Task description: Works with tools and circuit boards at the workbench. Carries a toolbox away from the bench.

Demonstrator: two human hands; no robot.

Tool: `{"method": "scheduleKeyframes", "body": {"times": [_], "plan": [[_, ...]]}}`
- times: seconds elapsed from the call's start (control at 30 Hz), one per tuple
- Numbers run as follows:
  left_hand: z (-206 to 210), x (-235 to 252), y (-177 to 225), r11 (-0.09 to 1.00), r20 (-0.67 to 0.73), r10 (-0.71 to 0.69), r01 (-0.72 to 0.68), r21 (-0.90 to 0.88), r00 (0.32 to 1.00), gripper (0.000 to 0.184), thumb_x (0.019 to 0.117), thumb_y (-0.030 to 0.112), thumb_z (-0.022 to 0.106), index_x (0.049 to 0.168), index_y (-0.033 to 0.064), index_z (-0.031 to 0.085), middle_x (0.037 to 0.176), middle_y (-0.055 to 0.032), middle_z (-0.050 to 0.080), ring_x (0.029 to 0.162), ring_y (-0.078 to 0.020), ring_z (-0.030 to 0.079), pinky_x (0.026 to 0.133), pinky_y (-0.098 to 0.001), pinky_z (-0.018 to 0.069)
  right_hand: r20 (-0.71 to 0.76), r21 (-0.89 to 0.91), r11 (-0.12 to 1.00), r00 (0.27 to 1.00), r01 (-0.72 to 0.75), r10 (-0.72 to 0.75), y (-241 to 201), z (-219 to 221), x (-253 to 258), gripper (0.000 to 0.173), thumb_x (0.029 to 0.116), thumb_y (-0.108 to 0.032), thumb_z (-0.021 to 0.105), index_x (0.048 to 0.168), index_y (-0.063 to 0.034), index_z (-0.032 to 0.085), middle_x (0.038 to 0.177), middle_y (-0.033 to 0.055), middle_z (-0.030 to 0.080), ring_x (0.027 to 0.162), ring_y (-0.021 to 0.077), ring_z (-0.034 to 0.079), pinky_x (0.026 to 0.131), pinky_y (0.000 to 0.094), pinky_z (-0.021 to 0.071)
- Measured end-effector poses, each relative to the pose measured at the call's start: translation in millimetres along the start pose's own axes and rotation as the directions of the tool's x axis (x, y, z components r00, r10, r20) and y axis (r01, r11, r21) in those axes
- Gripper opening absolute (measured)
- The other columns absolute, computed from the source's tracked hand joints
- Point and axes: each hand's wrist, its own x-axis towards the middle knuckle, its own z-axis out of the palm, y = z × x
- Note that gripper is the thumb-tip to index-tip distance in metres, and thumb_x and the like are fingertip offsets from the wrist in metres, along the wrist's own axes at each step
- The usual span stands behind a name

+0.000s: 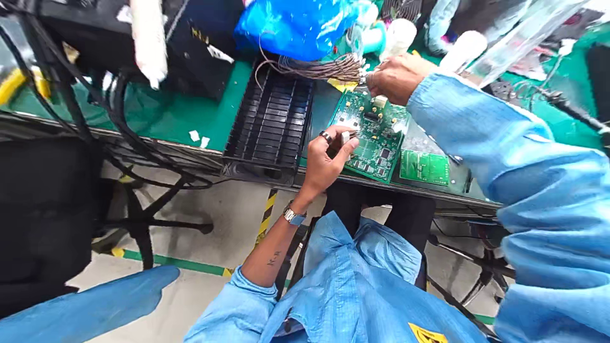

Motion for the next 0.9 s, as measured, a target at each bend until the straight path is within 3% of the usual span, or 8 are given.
{"method": "scheduleKeyframes", "body": {"times": [0.1, 0.2, 0.27, 0.4, 0.5, 0.63, 0.73, 0.9], "plan": [[0.5, -2.7, 1.4, 1.000, -0.024, 0.012, -0.012, -0.029, 1.000, 0.024, 0.0982, 0.007, 0.066, 0.121, -0.0017, 0.064, 0.101, -0.0072, 0.073, 0.085, -0.0117, 0.072, 0.077, -0.0294, 0.0622, -0.321, 0.132, 0.989, 0.947, 0.064, -0.018, -6.2, -24.4, -47.4, 0.018, 0.1018, -0.010, 0.058, 0.108, 0.0022, 0.069, 0.105, 0.0271, 0.069, 0.104, 0.0494, 0.066, 0.091, 0.0677, 0.0495], [2.9, -5.1, 7.6, 0.994, -0.062, 0.093, -0.096, -0.046, 0.994, 0.025, 0.0987, 0.007, 0.065, 0.121, -0.0022, 0.063, 0.104, -0.0055, 0.071, 0.089, -0.0115, 0.071, 0.081, -0.0305, 0.0618, -0.685, 0.343, 0.913, 0.724, 0.221, 0.082, -34.6, -12.2, -123.0, 0.020, 0.0999, -0.015, 0.062, 0.107, 0.0015, 0.071, 0.100, 0.0153, 0.074, 0.092, 0.0256, 0.072, 0.088, 0.0465, 0.0578], [7.1, -5.8, 20.2, 0.979, -0.074, 0.115, -0.125, -0.163, 0.991, 0.026, 0.0992, 0.006, 0.064, 0.124, -0.0008, 0.062, 0.108, -0.0047, 0.072, 0.093, -0.0138, 0.072, 0.086, -0.0340, 0.0622, -0.755, 0.536, 0.751, 0.617, 0.385, 0.222, -62.9, 12.1, -175.5, 0.020, 0.0994, -0.014, 0.065, 0.109, 0.0038, 0.069, 0.100, 0.0106, 0.074, 0.089, 0.0156, 0.072, 0.084, 0.0360, 0.0618], [26.4, -19.2, 60.1, 0.878, 0.059, -0.021, 0.047, -0.476, 0.998, 0.027, 0.0996, 0.006, 0.062, 0.126, 0.0064, 0.064, 0.110, -0.0045, 0.073, 0.095, -0.0181, 0.072, 0.089, -0.0396, 0.0620, -0.483, 0.858, 0.164, 0.655, 0.488, 0.581, -130.5, 74.9, -250.4, 0.017, 0.0954, -0.012, 0.069, 0.110, -0.0043, 0.071, 0.099, 0.0049, 0.074, 0.083, 0.0133, 0.071, 0.074, 0.0322, 0.0623], [67.7, -41.4, 76.7, 0.848, 0.230, -0.059, 0.171, -0.501, 0.971, 0.022, 0.0977, 0.008, 0.066, 0.120, 0.0070, 0.065, 0.103, -0.0065, 0.075, 0.093, -0.0200, 0.074, 0.087, -0.0381, 0.0621, -0.174, 0.841, -0.261, 0.693, 0.474, 0.700, -163.2, 115.1, -290.1, 0.015, 0.0950, -0.005, 0.061, 0.107, -0.0035, 0.069, 0.099, 0.0069, 0.074, 0.082, 0.0125, 0.071, 0.070, 0.0274, 0.0597], [112.0, -71.0, 86.8, 0.812, 0.459, -0.108, 0.344, -0.470, 0.882, 0.019, 0.0954, 0.004, 0.068, 0.114, 0.0009, 0.065, 0.102, -0.0111, 0.076, 0.095, -0.0219, 0.074, 0.087, -0.0363, 0.0613, 0.123, 0.693, -0.573, 0.711, 0.438, 0.692, -184.6, 146.6, -317.7, 0.027, 0.0989, -0.016, 0.036, 0.101, -0.0120, 0.062, 0.090, 0.0005, 0.068, 0.070, 0.0077, 0.061, 0.059, 0.0221, 0.0503], [150.3, -82.8, 91.4, 0.789, 0.595, -0.112, 0.436, -0.433, 0.796, 0.022, 0.0922, 0.003, 0.071, 0.113, -0.0022, 0.065, 0.100, -0.0110, 0.075, 0.094, -0.0209, 0.074, 0.084, -0.0361, 0.0621, 0.056, 0.712, -0.487, 0.650, 0.506, 0.758, -184.8, 157.5, -342.0, 0.021, 0.1003, -0.019, 0.044, 0.109, -0.0111, 0.061, 0.078, -0.0054, 0.059, 0.062, 0.0026, 0.052, 0.055, 0.0176, 0.0432], [192.8, -91.8, 102.8, 0.798, 0.642, -0.123, 0.460, -0.390, 0.757, 0.022, 0.0862, 0.004, 0.079, 0.105, -0.0012, 0.070, 0.105, -0.0081, 0.069, 0.088, -0.0147, 0.069, 0.079, -0.0295, 0.0623, -0.296, 0.953, 0.239, 0.417, 0.185, 0.859, -172.2, 169.9, -376.1, 0.024, 0.0973, -0.028, 0.070, 0.102, -0.0047, 0.068, 0.068, -0.0094, 0.049, 0.056, -0.0024, 0.039, 0.051, 0.0160, 0.0338]]}}
